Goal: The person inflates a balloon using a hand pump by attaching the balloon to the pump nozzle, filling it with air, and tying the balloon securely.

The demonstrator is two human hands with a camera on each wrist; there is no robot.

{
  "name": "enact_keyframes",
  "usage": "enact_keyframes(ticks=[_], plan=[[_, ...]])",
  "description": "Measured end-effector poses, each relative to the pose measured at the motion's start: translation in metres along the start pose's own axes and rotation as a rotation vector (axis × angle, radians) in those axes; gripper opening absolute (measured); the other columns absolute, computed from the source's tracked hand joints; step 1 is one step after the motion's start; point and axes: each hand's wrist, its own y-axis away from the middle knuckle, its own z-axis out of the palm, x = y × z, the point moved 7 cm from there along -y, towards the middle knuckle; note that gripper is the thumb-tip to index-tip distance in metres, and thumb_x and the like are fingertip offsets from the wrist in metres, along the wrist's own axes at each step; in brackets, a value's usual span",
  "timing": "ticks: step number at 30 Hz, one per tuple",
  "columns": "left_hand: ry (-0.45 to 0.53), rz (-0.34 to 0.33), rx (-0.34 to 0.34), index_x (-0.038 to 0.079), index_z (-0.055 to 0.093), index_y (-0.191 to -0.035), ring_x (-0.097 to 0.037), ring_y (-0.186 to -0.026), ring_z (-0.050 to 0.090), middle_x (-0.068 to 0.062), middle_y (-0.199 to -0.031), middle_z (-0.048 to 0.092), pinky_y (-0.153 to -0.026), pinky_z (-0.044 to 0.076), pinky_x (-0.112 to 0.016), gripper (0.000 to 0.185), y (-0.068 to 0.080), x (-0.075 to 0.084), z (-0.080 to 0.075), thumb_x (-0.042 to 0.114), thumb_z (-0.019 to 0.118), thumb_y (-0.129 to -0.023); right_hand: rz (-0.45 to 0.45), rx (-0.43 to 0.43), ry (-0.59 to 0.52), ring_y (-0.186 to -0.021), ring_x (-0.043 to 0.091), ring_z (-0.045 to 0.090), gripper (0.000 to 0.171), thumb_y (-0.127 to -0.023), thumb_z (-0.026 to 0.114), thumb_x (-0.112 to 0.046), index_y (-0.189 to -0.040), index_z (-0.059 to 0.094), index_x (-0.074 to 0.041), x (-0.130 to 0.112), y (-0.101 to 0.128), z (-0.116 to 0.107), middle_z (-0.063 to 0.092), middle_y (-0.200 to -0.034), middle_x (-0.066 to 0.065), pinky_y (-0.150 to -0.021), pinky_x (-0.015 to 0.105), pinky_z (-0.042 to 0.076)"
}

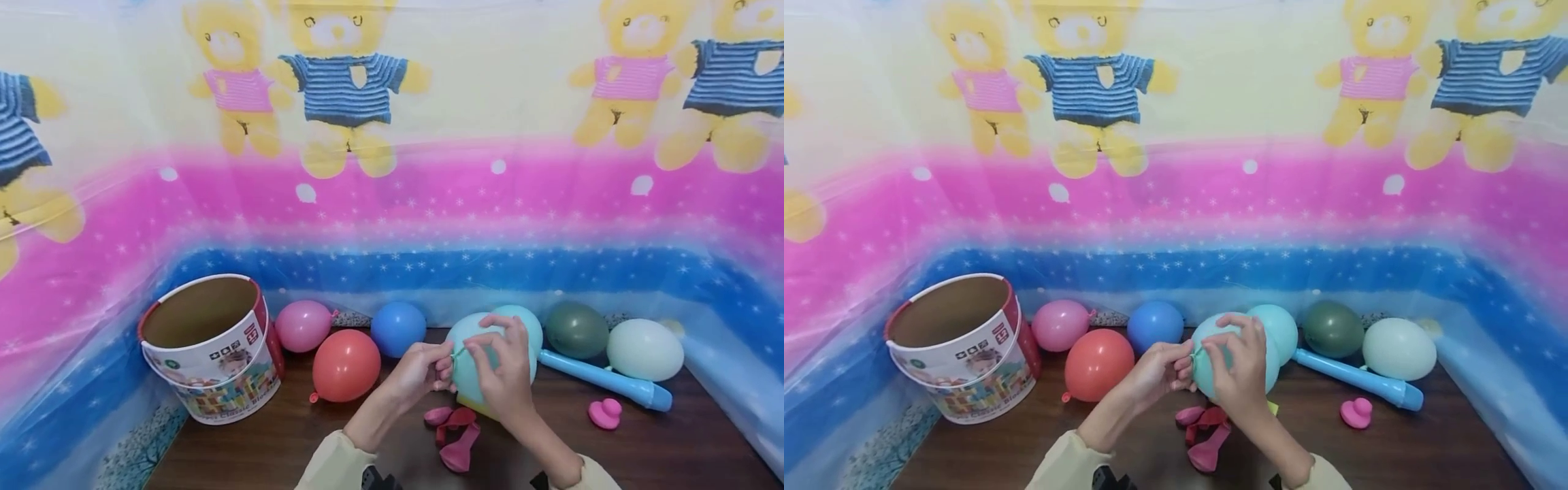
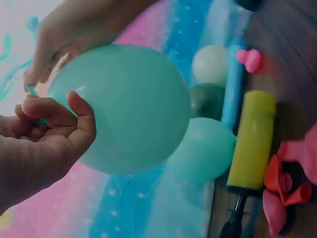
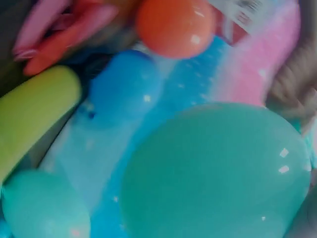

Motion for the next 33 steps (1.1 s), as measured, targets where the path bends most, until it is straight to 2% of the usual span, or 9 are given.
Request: enact_keyframes(ticks=[4,7,11,17,22,25,28,30,33], plan=[[-0.045,0.011,0.039,0.009,0.041,-0.066,-0.008,-0.05,0.035,0.004,-0.06,0.039,-0.06,0.045,-0.022,0.04,0.002,0.0,-0.001,0.022,0.042,-0.104,0.117,-0.177,0.017,-0.109,0.019,0.048,0.013,-0.084,0.069,0.006,-0.083,0.067,-0.006,0.011,-0.002,0.008,0.058,-0.108,0.011,-0.094,0.032,0.039],[-0.04,0.012,0.088,0.008,0.041,-0.066,-0.007,-0.05,0.035,0.004,-0.061,0.039,-0.059,0.043,-0.02,0.04,0.005,0.0,-0.004,0.021,0.042,-0.104,0.019,-0.351,0.124,-0.114,0.024,0.053,0.009,-0.088,0.069,-0.01,-0.097,0.069,-0.009,0.011,0.006,0.017,0.063,-0.116,0.008,-0.098,0.042,0.042],[-0.055,0.015,0.103,0.009,0.039,-0.064,-0.008,-0.05,0.035,0.004,-0.061,0.039,-0.061,0.044,-0.022,0.043,0.008,0.001,-0.005,0.024,0.041,-0.105,-0.099,-0.435,0.172,-0.125,0.03,0.052,0.033,-0.091,0.068,-0.028,-0.119,0.069,-0.011,0.012,0.015,0.021,0.063,-0.129,0.008,-0.103,0.057,0.037],[-0.099,-0.001,0.06,0.01,0.042,-0.062,-0.008,-0.047,0.035,0.004,-0.059,0.041,-0.066,0.051,-0.025,0.045,0.01,0.005,-0.004,0.022,0.038,-0.105,0.053,-0.388,-0.075,-0.128,0.018,0.05,0.029,-0.079,0.074,-0.001,-0.108,0.075,-0.008,0.018,0.013,0.022,0.068,-0.123,0.013,-0.103,0.068,0.027],[-0.101,0.037,0.064,0.01,0.047,-0.061,-0.009,-0.048,0.04,0.006,-0.057,0.045,-0.066,0.05,-0.025,0.046,0.009,0.014,-0.006,0.024,0.041,-0.104,0.109,-0.274,-0.046,-0.119,0.027,0.058,0.019,-0.079,0.074,0.002,-0.095,0.077,-0.007,0.012,0.004,0.021,0.074,-0.11,0.011,-0.106,0.076,0.016],[-0.09,0.063,0.049,0.003,0.062,-0.076,-0.007,-0.055,0.053,0.006,-0.067,0.058,-0.074,0.053,-0.027,0.042,0.007,0.016,-0.005,0.028,0.044,-0.104,0.357,-0.241,-0.119,-0.115,0.03,0.061,0.008,-0.088,0.068,-0.004,-0.091,0.075,-0.004,0.025,-0.003,0.022,0.073,-0.108,0.011,-0.115,0.066,0.018],[-0.09,0.049,0.019,-0.002,0.065,-0.114,-0.007,-0.079,0.067,-0.002,-0.103,0.07,-0.092,0.053,-0.033,0.04,0.009,0.01,-0.005,0.032,0.044,-0.104,0.72,-0.209,-0.304,-0.123,0.028,0.054,0.017,-0.095,0.061,-0.011,-0.096,0.07,0.004,0.046,-0.003,0.028,0.065,-0.122,0.013,-0.118,0.055,0.025],[-0.069,0.03,-0.003,-0.001,0.053,-0.134,-0.011,-0.098,0.069,-0.01,-0.13,0.061,-0.103,0.049,-0.038,0.046,0.012,0.004,-0.004,0.031,0.042,-0.104,0.885,-0.171,-0.388,-0.129,0.025,0.046,0.025,-0.098,0.058,-0.013,-0.102,0.066,0.01,0.057,-0.001,0.031,0.056,-0.129,0.015,-0.115,0.051,0.031],[0.071,0.018,0.004,0.0,0.036,-0.148,-0.019,-0.119,0.063,-0.016,-0.154,0.037,-0.111,0.043,-0.042,0.051,0.014,-0.003,-0.001,0.026,0.041,-0.104,0.988,-0.148,-0.421,-0.132,0.025,0.036,0.03,-0.099,0.055,-0.013,-0.111,0.063,0.013,0.069,0.001,0.039,0.045,-0.133,0.014,-0.112,0.048,0.034]])
